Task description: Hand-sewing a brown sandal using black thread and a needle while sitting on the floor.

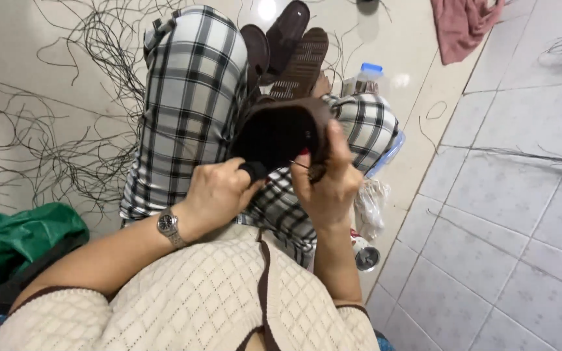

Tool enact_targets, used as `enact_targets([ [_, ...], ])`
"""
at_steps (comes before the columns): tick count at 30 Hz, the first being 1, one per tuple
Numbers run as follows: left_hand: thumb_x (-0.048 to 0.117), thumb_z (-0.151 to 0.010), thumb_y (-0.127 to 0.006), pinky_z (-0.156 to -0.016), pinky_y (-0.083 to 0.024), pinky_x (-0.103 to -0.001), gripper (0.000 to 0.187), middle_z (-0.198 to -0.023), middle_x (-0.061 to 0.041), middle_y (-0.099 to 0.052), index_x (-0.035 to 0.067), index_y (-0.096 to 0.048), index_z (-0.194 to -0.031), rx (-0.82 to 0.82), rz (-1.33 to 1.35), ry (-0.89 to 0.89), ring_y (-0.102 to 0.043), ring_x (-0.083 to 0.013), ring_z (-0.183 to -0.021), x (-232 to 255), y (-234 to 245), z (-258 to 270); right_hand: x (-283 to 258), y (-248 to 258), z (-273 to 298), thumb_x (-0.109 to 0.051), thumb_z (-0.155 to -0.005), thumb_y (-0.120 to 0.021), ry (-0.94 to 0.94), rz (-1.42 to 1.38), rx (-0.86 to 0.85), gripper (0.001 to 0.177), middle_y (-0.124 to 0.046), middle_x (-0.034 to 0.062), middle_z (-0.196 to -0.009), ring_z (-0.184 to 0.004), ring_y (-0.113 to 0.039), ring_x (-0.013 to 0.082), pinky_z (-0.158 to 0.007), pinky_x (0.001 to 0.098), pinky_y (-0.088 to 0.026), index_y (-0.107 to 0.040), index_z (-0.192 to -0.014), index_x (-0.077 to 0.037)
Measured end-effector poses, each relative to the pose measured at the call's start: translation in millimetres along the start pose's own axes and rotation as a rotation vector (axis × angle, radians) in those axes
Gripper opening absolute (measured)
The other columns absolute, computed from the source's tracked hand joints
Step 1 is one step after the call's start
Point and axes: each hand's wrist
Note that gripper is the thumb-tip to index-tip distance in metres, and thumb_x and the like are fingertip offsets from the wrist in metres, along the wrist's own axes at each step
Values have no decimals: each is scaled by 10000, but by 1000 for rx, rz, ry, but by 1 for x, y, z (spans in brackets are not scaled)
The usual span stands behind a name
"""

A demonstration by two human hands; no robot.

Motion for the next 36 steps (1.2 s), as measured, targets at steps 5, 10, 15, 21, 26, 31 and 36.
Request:
enact_targets([
  [5,366,-892,-709,-473,-520,-451,406,-599,-117,-632,66,-674,-622,-167,106,114,-672,-380,-571,-13,-20,15,5,-23,5,-211,-890,-704,-114,-124,-201,593,-698,187,-706,-642,-697,414,-596,470,-545,-538,-1454,-139],
  [10,377,-918,-685,-571,-539,-472,415,-700,-169,-672,19,-687,-708,-351,260,211,-703,-417,-698,-5,15,-2,1,26,-2,-290,-930,-739,-213,-148,-392,394,-597,161,-664,-631,-639,417,-580,466,-488,-452,-1139,-120],
  [15,273,-940,-668,-475,-488,-388,362,-590,-217,-664,-14,-710,-724,-367,691,419,-678,-358,-538,5,58,-25,-14,64,15,-220,-864,-756,-201,-296,-592,141,-650,-23,-569,-528,-667,249,-540,310,-532,-674,-755,-181],
  [21,211,-1003,-578,-436,-416,-160,234,-664,22,-584,33,-707,-1085,-604,1679,521,-498,-40,-500,-13,49,-36,-35,55,-17,-52,-765,-700,-145,-630,-898,338,-737,114,-929,-640,-677,205,-592,307,-578,-681,-1094,25],
  [26,272,-957,-671,-376,-492,-284,267,-572,-31,-656,77,-667,-776,-468,233,164,-585,-161,-382,-13,38,-18,-5,2,-4,-420,-956,-756,-206,-35,-560,983,-710,288,-1153,-784,-733,329,-533,366,-559,-121,-1590,-19],
  [31,93,-923,-573,-710,-503,-251,164,-924,-140,-628,-36,-593,-1022,-597,715,541,-599,-176,-804,-126,101,-21,10,52,-1,84,-929,-580,-253,-439,-637,577,-622,111,-992,-826,-607,177,-729,276,-536,-417,-1476,-1],
  [36,-90,-1254,-267,-1004,-398,-411,686,-568,-113,-307,21,-268,-577,-56,545,42,-251,-212,-544,-374,100,37,5,64,19,92,-894,-670,-177,-182,-689,582,-617,94,-879,-674,-559,171,-634,311,-482,-532,-1441,-49],
])
Point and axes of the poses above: each hand's wrist, its own z-axis away from the middle knuckle, its own y-axis out of the back of the hand, x = y × z
